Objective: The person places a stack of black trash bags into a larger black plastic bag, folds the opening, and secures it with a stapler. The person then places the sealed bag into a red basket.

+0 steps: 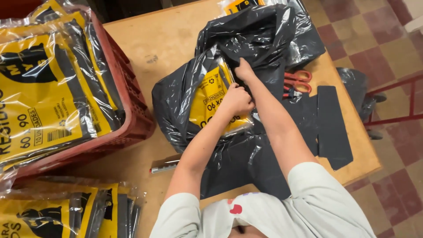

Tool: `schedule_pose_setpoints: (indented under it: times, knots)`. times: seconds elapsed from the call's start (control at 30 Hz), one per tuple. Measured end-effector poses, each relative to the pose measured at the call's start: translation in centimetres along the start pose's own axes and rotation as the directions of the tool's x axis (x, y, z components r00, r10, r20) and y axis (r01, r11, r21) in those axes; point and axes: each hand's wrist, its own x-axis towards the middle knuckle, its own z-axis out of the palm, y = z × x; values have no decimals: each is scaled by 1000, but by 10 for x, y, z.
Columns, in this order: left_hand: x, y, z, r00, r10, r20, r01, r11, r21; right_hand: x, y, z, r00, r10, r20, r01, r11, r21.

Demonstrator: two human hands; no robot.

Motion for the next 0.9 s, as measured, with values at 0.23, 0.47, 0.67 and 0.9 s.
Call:
schedule_pose_setpoints:
  times: [0.23,0.47,0.67,0.9]
  knots:
    - [-2,-2,4,1000,-2,7,2,1000,-3,-42,-33,-32,920,-105,378,154,983,-102]
    - [-2,-1,12,1000,2,-26,-1,1000,26,-25,-41,-21,961,-175,213,268,780,-566]
    - [-3,0,9,1000,-10,-16,10,1000,18,-11,-60,-16,976,-214,-43,167,857,-488]
    - [-3,-7,-2,998,38,-50,-39,999,-21,3,-96,-16,931,-212,-297,143,961,-238]
